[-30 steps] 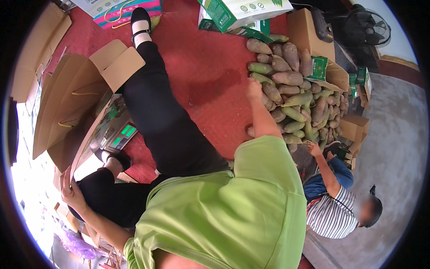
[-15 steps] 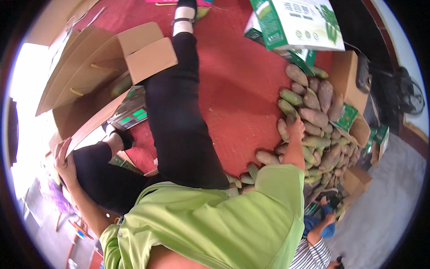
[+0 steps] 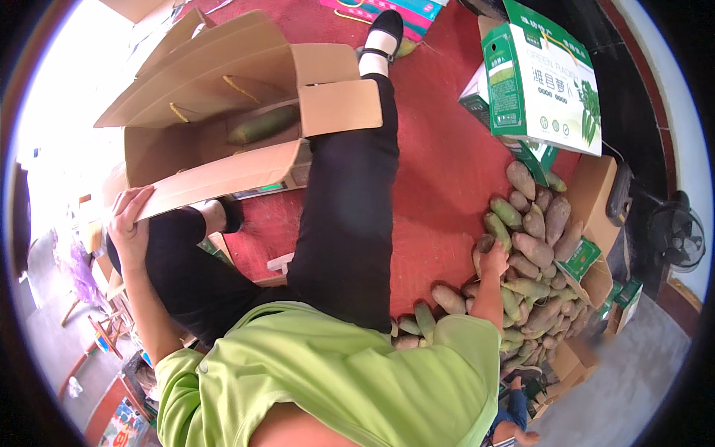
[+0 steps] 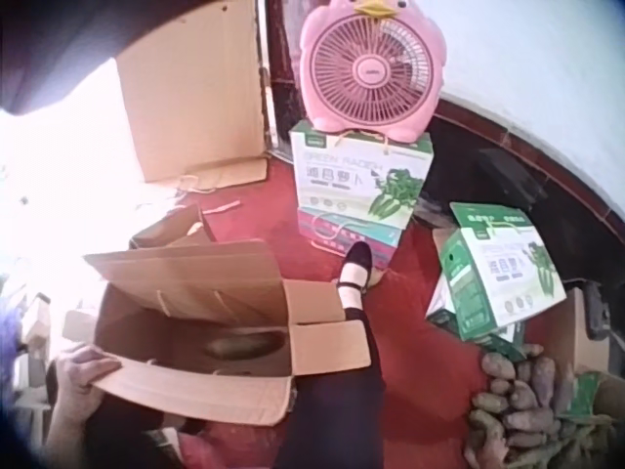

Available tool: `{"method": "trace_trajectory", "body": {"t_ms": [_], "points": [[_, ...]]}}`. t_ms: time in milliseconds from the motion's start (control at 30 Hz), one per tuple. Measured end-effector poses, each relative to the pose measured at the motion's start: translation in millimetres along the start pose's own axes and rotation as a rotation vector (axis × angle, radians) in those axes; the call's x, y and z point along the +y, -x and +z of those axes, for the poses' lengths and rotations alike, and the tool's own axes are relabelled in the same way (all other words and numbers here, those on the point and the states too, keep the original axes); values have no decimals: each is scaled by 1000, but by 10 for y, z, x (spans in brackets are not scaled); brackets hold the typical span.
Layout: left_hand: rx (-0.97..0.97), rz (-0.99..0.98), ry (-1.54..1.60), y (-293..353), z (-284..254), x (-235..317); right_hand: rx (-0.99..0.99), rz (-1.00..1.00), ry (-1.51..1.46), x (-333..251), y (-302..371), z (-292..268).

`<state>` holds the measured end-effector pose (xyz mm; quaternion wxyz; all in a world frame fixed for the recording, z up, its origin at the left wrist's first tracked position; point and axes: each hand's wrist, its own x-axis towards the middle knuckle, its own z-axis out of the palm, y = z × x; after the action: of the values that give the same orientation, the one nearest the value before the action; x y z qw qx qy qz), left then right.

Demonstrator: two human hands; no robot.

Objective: Pack vegetables into boxes and weigh them on a scale.

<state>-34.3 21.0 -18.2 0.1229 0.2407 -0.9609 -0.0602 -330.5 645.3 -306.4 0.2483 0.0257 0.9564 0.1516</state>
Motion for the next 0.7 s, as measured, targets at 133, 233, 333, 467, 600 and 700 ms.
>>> {"method": "trace_trajectory", "body": {"t_ms": [133, 233, 333, 467, 600, 700], "points": [[30, 55, -12, -28, 4, 13, 46, -94, -228, -161, -107, -145], [61, 56, -39, 6, -11, 0, -67, -368, -1177, -608, -94, -670], [75, 57, -22, 2, -2, -7, 105, -619, -1131, -1032, 96, -1574], [88, 70, -44, 22, -33, -16, 164, -825, -1282, -1616, 708, -2907], [104, 78, -40, 21, -38, -51, 97, -1166, -1331, -2143, 1401, -3899], [102, 80, -43, 26, -68, -57, -60, -1468, -1223, -2766, 1809, -4223]]}}
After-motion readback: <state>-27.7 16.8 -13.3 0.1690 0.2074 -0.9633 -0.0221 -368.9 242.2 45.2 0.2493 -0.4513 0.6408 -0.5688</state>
